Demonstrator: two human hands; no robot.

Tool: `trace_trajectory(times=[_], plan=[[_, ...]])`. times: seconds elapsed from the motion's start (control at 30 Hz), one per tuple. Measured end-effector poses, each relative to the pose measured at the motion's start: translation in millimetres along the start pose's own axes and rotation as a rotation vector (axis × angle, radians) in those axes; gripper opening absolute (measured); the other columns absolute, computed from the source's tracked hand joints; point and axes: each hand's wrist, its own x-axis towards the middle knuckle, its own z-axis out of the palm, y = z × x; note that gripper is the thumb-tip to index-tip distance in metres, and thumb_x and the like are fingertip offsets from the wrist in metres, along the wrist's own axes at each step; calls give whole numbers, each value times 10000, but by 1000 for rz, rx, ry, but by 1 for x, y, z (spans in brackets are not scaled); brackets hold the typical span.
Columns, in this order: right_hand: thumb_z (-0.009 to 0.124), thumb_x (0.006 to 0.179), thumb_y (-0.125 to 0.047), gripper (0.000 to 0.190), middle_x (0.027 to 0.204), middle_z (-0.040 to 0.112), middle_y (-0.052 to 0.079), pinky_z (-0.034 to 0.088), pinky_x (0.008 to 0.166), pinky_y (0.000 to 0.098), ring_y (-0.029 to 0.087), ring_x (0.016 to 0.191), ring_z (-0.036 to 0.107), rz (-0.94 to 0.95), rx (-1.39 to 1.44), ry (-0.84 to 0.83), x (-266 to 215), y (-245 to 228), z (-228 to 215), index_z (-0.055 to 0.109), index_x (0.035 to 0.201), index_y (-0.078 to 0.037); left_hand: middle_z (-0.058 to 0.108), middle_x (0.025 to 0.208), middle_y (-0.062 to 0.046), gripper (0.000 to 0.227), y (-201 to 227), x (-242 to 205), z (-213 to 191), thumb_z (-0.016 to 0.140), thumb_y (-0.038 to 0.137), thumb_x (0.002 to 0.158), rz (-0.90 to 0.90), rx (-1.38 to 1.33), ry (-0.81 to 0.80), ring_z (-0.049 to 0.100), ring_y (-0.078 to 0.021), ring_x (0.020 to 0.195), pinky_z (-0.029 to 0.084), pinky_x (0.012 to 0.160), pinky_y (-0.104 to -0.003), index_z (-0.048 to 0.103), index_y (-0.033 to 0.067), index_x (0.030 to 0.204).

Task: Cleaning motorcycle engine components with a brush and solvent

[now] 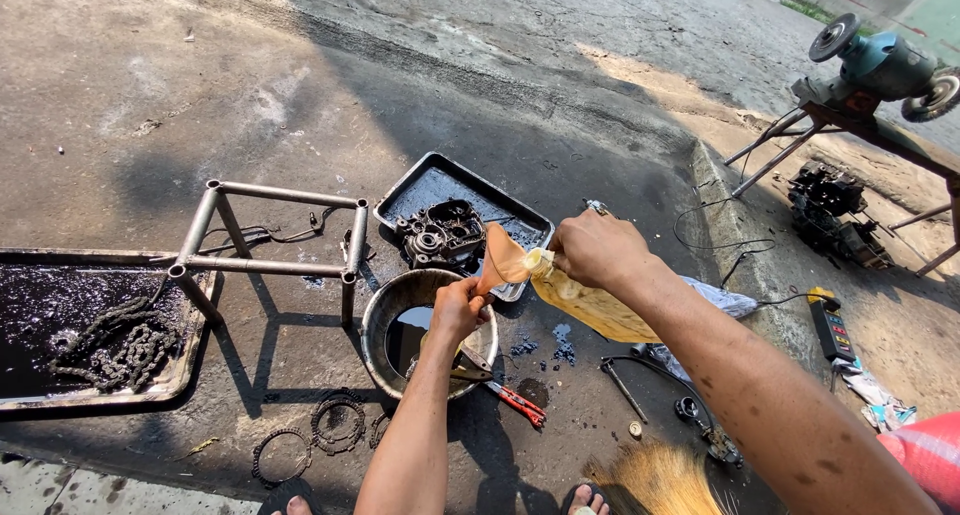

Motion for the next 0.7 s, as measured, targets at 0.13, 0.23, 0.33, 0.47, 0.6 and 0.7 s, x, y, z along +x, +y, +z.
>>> trace_trajectory(times=[0.13,0.23,0.33,0.47,0.6,0.7], plan=[[663,903,-313,244,1113,782,119,572,950,542,410,1105,711,54,162,28,-7,15,12,806,1088,-244,751,746,-246,299,-5,4,3,591,-56,915,-25,-56,4,739,-258,534,631,498,-291,703,-43,1192],[672,905,-265,300,1192,757,161,540,989,572,458,1159,670,125,418,91,-27,29,29,776,1182,-214,745,790,-276,299,17,-1,4,596,-68,915,-7,-74,15,741,-289,547,648,496,-335,702,-48,1194],[727,886,-260,284,1139,764,187,538,973,584,490,1139,652,200,676,229,-31,62,86,783,1158,-204,743,802,-272,300,30,-6,2,570,-74,926,-17,-108,12,745,-317,570,660,529,-352,697,-57,1197],[781,862,-268,272,1121,765,164,550,976,562,443,1133,663,347,861,348,-27,112,209,792,1126,-204,713,779,-283,218,47,-12,2,573,-98,906,23,-118,13,734,-359,574,653,515,-377,720,-82,1066],[799,820,-388,313,1088,787,6,574,953,408,299,1094,709,588,892,380,-29,134,325,784,1129,-336,697,744,-259,146,60,-13,9,592,-99,908,65,-85,17,730,-355,573,656,530,-391,716,-65,978],[782,839,-389,329,1084,788,6,566,968,385,264,1109,707,715,961,379,-42,131,383,771,1167,-358,695,741,-245,97,59,-9,16,626,-90,915,102,-68,7,731,-365,582,655,526,-404,715,-51,930]])
